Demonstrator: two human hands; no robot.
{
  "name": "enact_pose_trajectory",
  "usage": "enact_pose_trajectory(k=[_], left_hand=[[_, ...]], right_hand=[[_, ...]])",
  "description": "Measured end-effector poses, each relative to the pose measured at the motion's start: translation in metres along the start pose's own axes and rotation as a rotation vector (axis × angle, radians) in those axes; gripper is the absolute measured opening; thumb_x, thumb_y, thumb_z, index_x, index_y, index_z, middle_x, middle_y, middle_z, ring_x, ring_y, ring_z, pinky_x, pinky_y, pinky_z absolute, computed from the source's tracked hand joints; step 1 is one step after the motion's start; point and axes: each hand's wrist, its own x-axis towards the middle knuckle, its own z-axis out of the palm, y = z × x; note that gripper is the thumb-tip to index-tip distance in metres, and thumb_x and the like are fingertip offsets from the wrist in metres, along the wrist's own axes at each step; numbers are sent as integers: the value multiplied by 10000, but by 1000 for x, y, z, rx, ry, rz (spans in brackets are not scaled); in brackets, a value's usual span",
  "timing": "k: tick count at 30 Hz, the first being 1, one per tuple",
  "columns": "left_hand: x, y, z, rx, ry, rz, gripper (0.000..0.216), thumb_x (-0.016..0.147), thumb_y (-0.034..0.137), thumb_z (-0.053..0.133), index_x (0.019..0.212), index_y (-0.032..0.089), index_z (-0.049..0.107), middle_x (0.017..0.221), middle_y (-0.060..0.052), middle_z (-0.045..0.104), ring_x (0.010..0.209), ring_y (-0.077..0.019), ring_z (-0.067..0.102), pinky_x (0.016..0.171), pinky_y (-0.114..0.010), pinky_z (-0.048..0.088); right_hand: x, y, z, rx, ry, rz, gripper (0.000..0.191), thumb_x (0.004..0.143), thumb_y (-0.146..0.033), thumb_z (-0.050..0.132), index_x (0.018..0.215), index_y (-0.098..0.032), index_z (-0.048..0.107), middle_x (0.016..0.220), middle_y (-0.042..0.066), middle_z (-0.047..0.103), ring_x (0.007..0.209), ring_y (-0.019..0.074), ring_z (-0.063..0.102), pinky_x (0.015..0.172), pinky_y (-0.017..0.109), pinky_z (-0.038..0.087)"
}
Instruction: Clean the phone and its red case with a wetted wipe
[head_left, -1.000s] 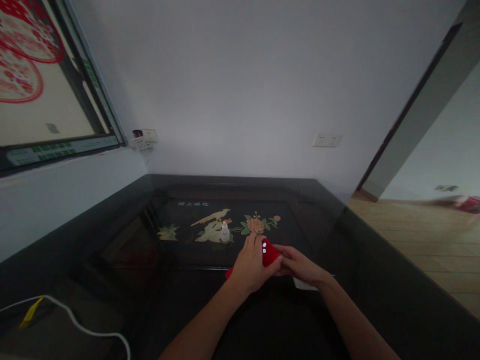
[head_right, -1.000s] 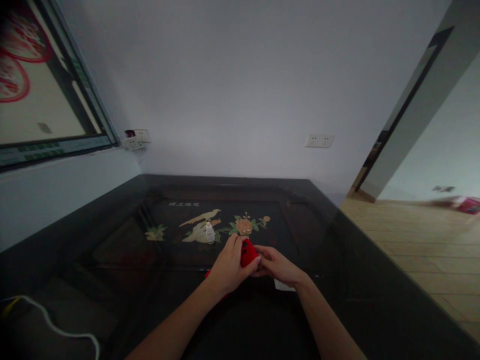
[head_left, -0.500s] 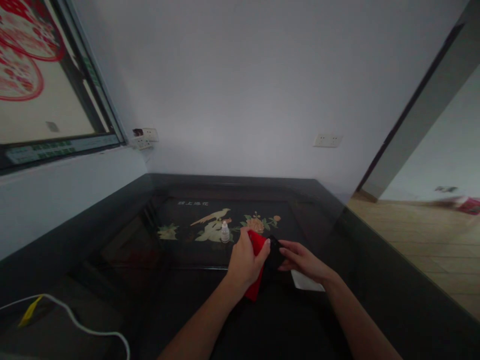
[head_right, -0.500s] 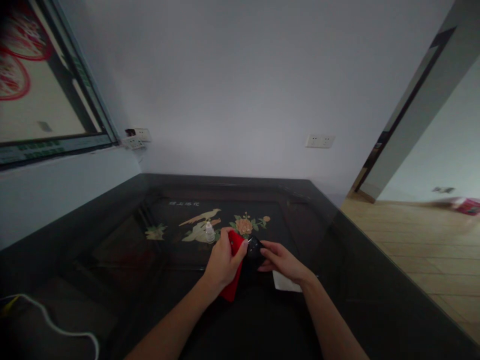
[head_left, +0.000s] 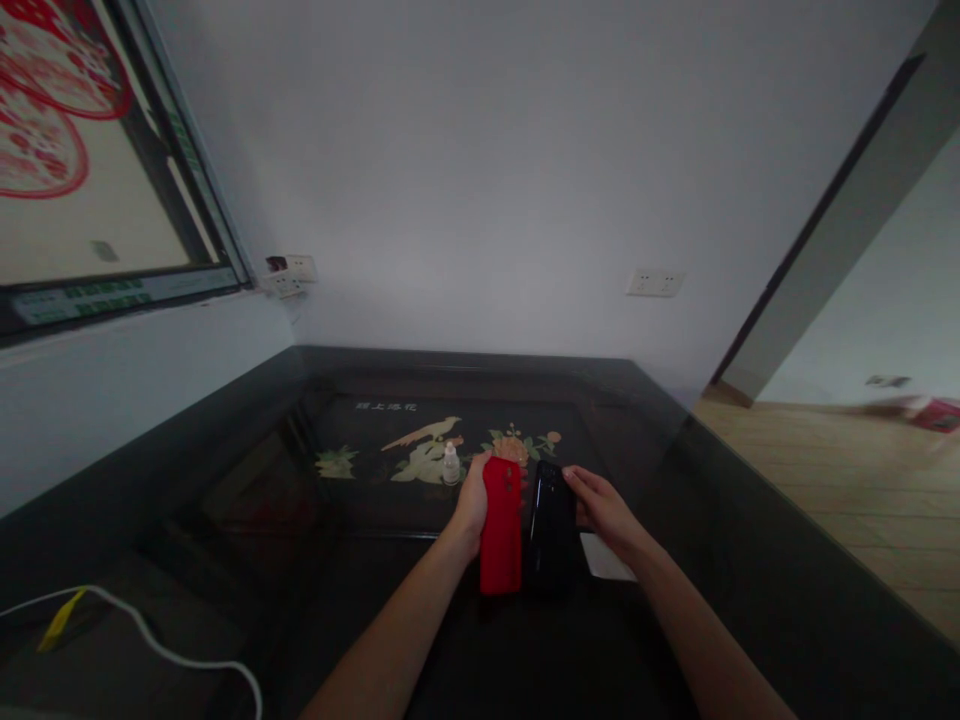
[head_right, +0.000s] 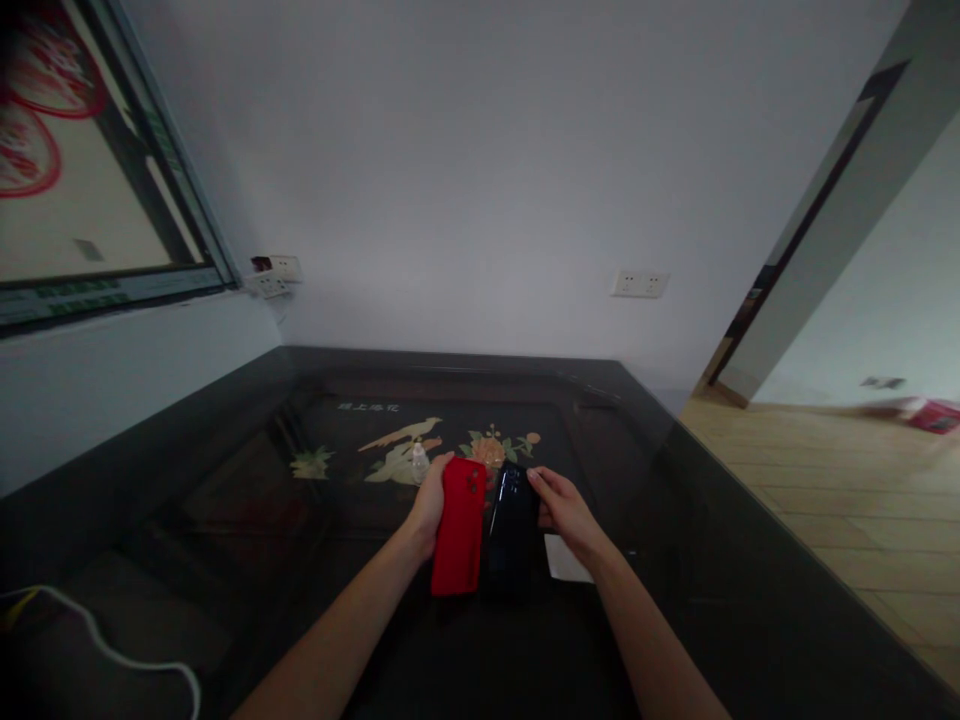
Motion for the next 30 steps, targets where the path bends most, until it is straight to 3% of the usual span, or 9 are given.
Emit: enact_pose_trajectory(k=[4, 8, 11, 15, 19, 23, 30], left_hand=[[0, -2, -3, -5, -30, -89, 636, 881, 715, 478, 944, 125, 707, 753, -102, 736, 608, -213, 673, 580, -323, 545], [8, -11, -8, 211, 73, 145, 518, 752, 607, 763, 984, 153, 670, 844, -85, 744, 695, -219, 699, 680, -341, 565], [15, -17, -16, 542, 212, 320, 535, 692, 507, 848, 1033, 167, 615, 880, -74, 724, 798, -228, 702, 765, -335, 549], [15, -24, -23, 1035, 298, 535, 530, 725, 418, 825, 1128, 203, 556, 1076, -81, 650, 933, -225, 673, 865, -331, 513], [9, -30, -21, 1404, 296, 601, 393, 772, 325, 746, 1096, 212, 554, 1179, -89, 515, 1020, -234, 615, 929, -340, 476], [4, -33, -16, 1605, 285, 622, 295, 831, 351, 672, 1058, 207, 550, 1143, -95, 511, 1126, -282, 521, 1003, -401, 414], [1, -31, -14, 1736, 315, 586, 257, 869, 346, 604, 1079, 208, 550, 1196, -112, 519, 1141, -302, 481, 967, -428, 393]], right_hand=[[-3, -1, 5, -9, -1, 2, 349, 873, -544, 715, 958, -216, 630, 775, -11, 677, 637, 128, 671, 585, 236, 564], [-4, -1, 7, -18, 21, 9, 367, 846, -558, 736, 929, -219, 624, 712, -43, 635, 581, 104, 624, 557, 214, 529], [-3, 0, 8, -12, 44, 3, 389, 818, -574, 753, 925, -221, 629, 734, -39, 651, 582, 107, 627, 541, 209, 517], [-1, 2, 8, 29, 52, -14, 375, 813, -561, 763, 941, -225, 658, 766, -19, 689, 608, 120, 648, 551, 212, 523], [0, 3, 11, 105, 65, -19, 344, 803, -530, 788, 933, -232, 673, 752, -26, 699, 582, 118, 642, 520, 204, 513], [-3, -2, 17, 245, 61, -29, 333, 763, -470, 844, 909, -216, 686, 771, -11, 730, 603, 135, 663, 532, 217, 521], [-3, -2, 21, 423, 95, -61, 280, 770, -369, 858, 941, -199, 715, 827, 13, 765, 685, 174, 707, 647, 274, 577]])
